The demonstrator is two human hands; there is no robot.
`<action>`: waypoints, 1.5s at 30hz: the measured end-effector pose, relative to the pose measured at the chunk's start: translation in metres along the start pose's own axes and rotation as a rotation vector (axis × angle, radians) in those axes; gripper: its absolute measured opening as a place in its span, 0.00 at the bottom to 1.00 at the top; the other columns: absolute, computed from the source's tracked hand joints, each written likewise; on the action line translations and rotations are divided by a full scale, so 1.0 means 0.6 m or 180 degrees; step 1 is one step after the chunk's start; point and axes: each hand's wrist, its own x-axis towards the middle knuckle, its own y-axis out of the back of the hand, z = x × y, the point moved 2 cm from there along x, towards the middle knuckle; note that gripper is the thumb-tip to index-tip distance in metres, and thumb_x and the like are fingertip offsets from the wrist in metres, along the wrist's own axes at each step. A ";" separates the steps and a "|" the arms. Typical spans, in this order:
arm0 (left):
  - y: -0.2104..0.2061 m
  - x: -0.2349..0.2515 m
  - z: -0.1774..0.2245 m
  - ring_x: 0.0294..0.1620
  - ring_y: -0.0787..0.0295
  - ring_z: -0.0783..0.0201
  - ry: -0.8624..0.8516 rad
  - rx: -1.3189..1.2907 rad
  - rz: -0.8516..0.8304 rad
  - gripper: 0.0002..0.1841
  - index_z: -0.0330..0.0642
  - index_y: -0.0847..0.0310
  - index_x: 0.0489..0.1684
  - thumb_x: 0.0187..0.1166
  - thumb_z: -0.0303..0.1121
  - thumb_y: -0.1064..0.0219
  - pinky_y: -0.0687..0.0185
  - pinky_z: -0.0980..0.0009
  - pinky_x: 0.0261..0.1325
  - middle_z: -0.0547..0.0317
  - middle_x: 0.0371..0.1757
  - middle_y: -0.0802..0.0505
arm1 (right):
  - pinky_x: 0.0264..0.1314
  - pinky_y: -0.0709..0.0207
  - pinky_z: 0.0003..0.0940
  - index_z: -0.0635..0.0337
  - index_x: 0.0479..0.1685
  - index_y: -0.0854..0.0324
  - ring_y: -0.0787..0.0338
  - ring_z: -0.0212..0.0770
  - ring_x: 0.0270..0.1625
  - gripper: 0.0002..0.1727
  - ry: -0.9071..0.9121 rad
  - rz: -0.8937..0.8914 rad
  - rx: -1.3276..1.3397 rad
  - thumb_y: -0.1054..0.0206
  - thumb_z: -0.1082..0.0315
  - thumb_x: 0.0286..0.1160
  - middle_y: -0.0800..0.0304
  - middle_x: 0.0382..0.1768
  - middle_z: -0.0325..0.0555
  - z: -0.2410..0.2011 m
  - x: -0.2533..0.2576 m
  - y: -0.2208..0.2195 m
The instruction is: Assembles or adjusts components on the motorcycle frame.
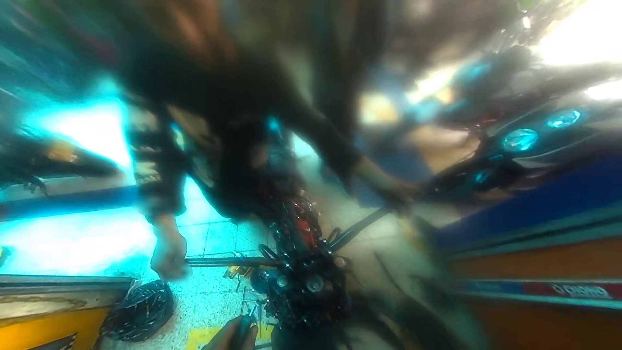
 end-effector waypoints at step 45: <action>-0.046 0.303 0.231 0.74 0.19 0.43 -0.1689 0.1781 0.0568 0.33 0.46 0.26 0.82 0.74 0.43 0.26 0.28 0.42 0.74 0.46 0.69 0.12 | 0.53 0.15 0.50 0.72 0.43 0.12 0.07 0.52 0.42 0.08 0.2277 0.1808 0.0602 0.28 0.77 0.68 0.08 0.37 0.60 -0.383 0.050 0.168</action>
